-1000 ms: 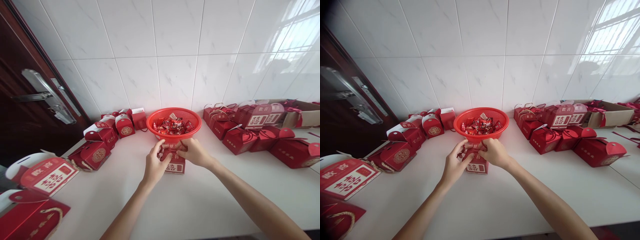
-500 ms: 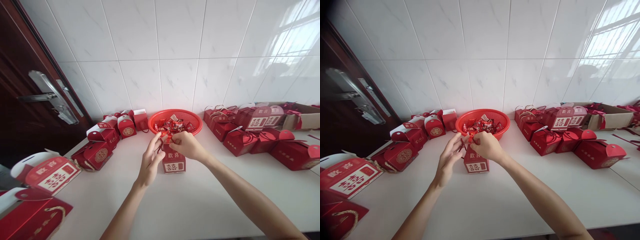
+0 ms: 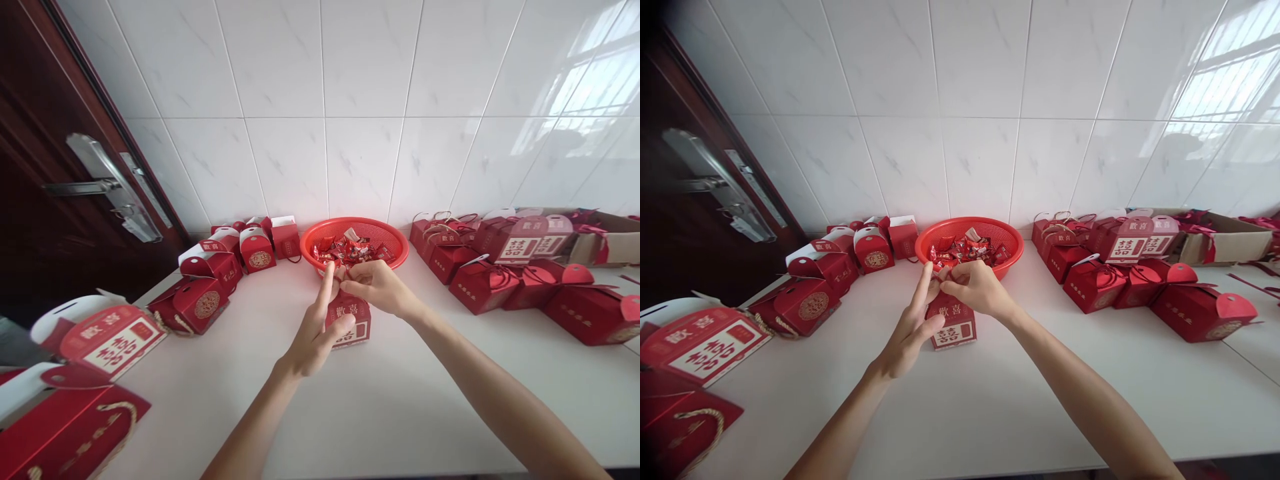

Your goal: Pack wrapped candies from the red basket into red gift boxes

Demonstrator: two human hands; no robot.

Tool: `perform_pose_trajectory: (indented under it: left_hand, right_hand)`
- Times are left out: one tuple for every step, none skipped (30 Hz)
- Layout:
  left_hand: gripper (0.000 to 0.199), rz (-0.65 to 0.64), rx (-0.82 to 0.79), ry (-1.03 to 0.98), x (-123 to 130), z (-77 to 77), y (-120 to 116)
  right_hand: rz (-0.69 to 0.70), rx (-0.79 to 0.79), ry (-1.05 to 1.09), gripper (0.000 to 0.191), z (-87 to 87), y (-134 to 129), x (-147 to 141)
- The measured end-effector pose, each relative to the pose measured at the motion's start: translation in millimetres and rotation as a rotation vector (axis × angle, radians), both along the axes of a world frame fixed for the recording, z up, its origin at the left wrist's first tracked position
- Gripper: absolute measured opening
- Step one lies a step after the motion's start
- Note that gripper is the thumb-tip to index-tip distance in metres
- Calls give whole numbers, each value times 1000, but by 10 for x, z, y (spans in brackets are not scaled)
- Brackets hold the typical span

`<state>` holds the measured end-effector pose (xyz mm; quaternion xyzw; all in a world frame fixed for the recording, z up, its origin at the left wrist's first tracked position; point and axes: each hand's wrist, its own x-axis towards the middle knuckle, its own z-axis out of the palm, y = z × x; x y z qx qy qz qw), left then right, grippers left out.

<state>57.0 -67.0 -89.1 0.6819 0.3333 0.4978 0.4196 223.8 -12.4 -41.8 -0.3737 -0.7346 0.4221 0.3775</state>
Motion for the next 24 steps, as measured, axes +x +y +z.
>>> perform_pose_trajectory:
  left_hand:
    - [88, -3, 5, 9, -1, 1, 0]
    - [88, -6, 8, 17, -3, 0, -1]
    - [88, -9, 10, 22, -5, -1, -1]
    - [88, -10, 12, 27, -7, -3, -1]
    - [87, -6, 15, 28, -8, -6, -2]
    - [88, 4, 18, 28, -8, -10, -1]
    - [87, 22, 19, 28, -7, -13, 1]
    - [86, 54, 23, 27, -5, -16, 4]
    - [84, 103, 35, 25, -2, -18, 9]
    - [80, 166, 56, 28, 1, -19, 16]
    - [75, 237, 88, 37, 3, -20, 27]
    - [69, 308, 126, 53, 5, -23, 40]
    - [64, 373, 168, 77, 5, -26, 56]
    - [59, 425, 205, 109, 4, -33, 73]
    - [56, 463, 236, 143, 3, -43, 92]
    - [55, 491, 259, 175, 2, -56, 110]
    - [54, 511, 276, 200, 1, -73, 127]
    - [54, 523, 286, 219, 1, -93, 143]
    - [54, 528, 288, 231, 2, -116, 157]
    - [55, 525, 280, 236, 5, -139, 169]
    - [56, 516, 260, 235, 9, -163, 178]
    - [57, 505, 227, 231, 15, -184, 186]
    - [58, 494, 188, 225, 23, -202, 192]
    - [59, 483, 150, 220, 33, -215, 197]
  right_hand:
    - [2, -4, 12, 25, -10, -9, -11]
    - [-3, -5, 19, 24, -19, -17, -23]
    - [-13, -3, 20, 25, -26, -26, -36]
    - [-19, -1, 20, 26, -31, -33, -49]
    - [-21, 4, 22, 28, -34, -39, -62]
    - [-22, 12, 24, 29, -35, -42, -72]
    - [-25, 25, 24, 29, -34, -42, -79]
    - [-38, 40, 25, 29, -32, -39, -82]
    - [-62, 54, 30, 27, -29, -33, -79]
    - [-93, 61, 36, 25, -26, -24, -72]
    - [-126, 58, 44, 23, -22, -14, -61]
    - [-151, 47, 54, 21, -19, -5, -48]
    - [-170, 31, 66, 20, -18, 4, -32]
    - [-180, 13, 78, 20, -18, 12, -17]
    - [-180, -6, 89, 21, -21, 18, -2]
    - [-169, -24, 98, 21, -28, 22, 11]
    - [-149, -40, 107, 22, -36, 24, 22]
    - [-125, -53, 116, 21, -47, 25, 32]
    - [-101, -62, 124, 21, -57, 26, 41]
    - [-82, -70, 133, 19, -67, 27, 48]
    - [-69, -78, 141, 18, -76, 28, 54]
    - [-63, -88, 148, 18, -85, 30, 58]
    - [-62, -99, 154, 18, -93, 33, 61]
    - [-62, -109, 157, 18, -102, 38, 61]
